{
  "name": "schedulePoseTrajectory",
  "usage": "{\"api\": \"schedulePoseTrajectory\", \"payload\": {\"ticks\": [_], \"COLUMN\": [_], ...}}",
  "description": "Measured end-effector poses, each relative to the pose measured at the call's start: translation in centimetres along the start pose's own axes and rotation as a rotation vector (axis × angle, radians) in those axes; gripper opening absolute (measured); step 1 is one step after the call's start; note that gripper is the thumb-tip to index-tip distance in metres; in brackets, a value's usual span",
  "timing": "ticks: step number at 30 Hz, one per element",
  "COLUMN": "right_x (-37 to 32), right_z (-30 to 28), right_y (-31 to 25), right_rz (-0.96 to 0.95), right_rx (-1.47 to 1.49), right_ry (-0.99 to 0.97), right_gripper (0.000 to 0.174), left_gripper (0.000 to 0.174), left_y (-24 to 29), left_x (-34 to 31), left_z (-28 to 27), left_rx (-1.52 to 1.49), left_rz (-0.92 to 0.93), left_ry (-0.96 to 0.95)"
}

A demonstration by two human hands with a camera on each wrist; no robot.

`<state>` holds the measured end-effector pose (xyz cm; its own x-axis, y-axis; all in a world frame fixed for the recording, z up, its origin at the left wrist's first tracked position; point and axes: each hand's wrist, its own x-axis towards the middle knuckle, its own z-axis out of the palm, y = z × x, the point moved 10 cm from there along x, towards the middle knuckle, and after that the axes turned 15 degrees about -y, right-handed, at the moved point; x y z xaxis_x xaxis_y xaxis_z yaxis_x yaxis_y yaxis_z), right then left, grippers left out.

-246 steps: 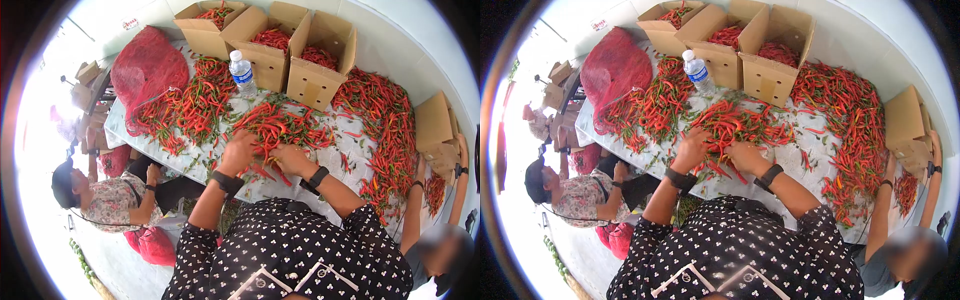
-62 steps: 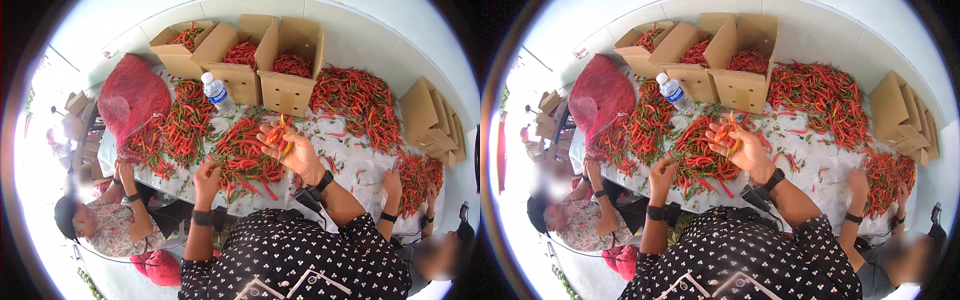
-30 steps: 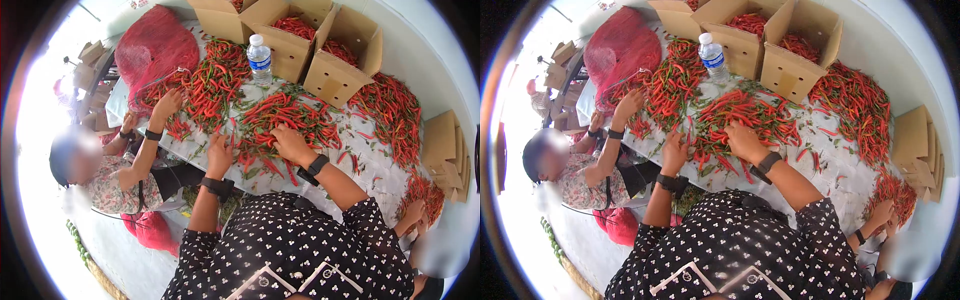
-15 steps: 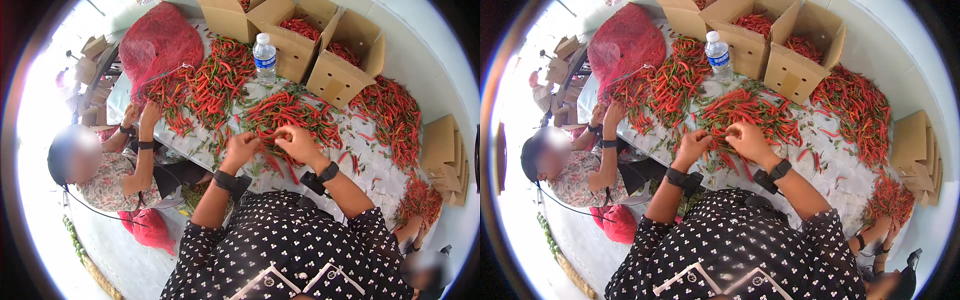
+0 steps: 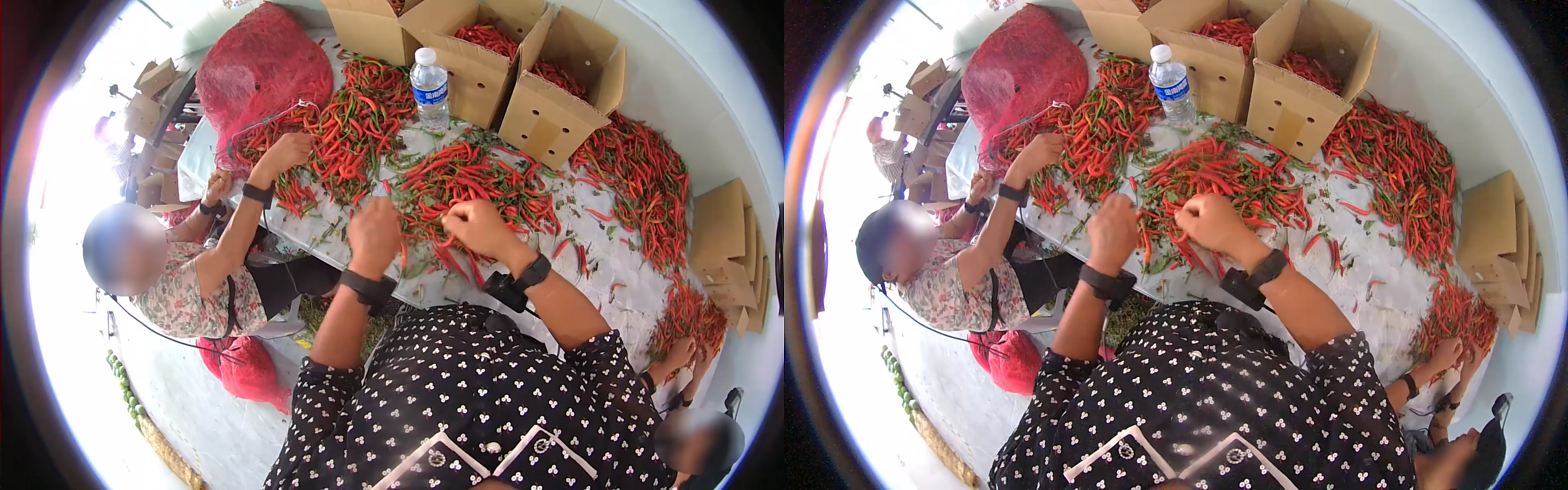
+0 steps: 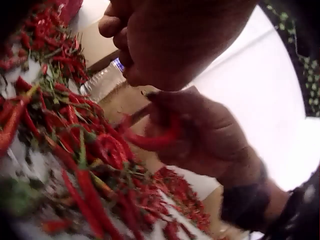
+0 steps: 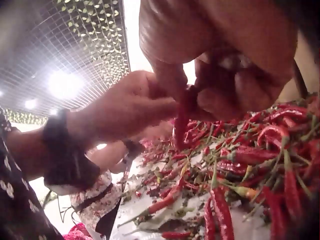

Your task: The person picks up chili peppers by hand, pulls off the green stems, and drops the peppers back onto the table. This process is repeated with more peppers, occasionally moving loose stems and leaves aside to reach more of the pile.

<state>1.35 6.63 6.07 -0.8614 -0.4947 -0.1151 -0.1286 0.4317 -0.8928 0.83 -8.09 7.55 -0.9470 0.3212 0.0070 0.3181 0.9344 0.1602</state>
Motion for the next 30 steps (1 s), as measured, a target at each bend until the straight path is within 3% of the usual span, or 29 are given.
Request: {"api": "schedulePoseTrajectory", "payload": {"ticks": [1,2,4,5,6,8,10,12,16,20,22,26,27,29,30], "right_x": [-0.5,-1.0,-2.3,-2.2,-2.5,-3.5,-4.2,-4.6,-4.8,-4.3,-3.5,-2.5,-2.1,-1.7,-1.7], "right_z": [0.9,0.5,1.4,2.1,2.3,2.7,2.5,1.3,0.6,2.2,2.8,3.6,3.5,3.4,3.2], "right_y": [2.0,2.5,5.0,5.8,5.8,6.9,6.8,7.4,7.3,7.2,6.8,4.8,4.2,3.8,4.2], "right_rz": [0.167,0.172,0.235,0.137,0.137,0.219,0.229,0.182,0.136,0.243,0.2,0.183,0.139,0.095,0.11], "right_rx": [0.353,0.356,0.967,1.113,1.113,1.321,1.32,1.087,1.1,1.223,1.245,1.112,1.138,1.164,1.13], "right_ry": [-0.16,-0.156,-0.162,-0.23,-0.234,-0.099,-0.038,0.009,0.117,0.074,0.028,-0.044,-0.029,-0.019,-0.002], "right_gripper": [0.022,0.022,0.022,0.019,0.019,0.017,0.013,0.014,0.013,0.013,0.016,0.018,0.016,0.015,0.013], "left_gripper": [0.004,0.004,0.015,0.022,0.022,0.021,0.016,0.016,0.015,0.015,0.019,0.024,0.024,0.025,0.025], "left_y": [-1.4,-1.4,1.5,3.5,4.2,7.0,7.1,5.6,3.2,1.9,0.9,1.7,2.1,6.0,6.2], "left_x": [-0.4,-0.5,-1.7,-2.2,-2.3,-2.3,-1.9,-1.1,-0.8,-0.6,-0.6,-1.1,-1.4,-1.9,-2.1], "left_z": [-0.7,-0.4,-1.1,-0.2,0.2,3.1,4.6,4.3,3.0,2.4,4.0,6.2,6.2,2.8,2.6], "left_rx": [-0.136,-0.137,-0.196,-0.172,-0.171,-0.091,-0.032,-0.25,-0.365,-0.498,-0.814,-1.163,-1.163,-0.734,-0.734], "left_rz": [-0.01,-0.006,0.257,0.398,0.395,0.506,0.501,0.397,0.324,0.187,-0.011,-0.07,-0.072,0.357,0.353], "left_ry": [0.059,0.054,0.132,0.079,0.079,-0.14,-0.219,-0.194,-0.073,-0.063,-0.304,-0.444,-0.44,-0.283,-0.28]}}
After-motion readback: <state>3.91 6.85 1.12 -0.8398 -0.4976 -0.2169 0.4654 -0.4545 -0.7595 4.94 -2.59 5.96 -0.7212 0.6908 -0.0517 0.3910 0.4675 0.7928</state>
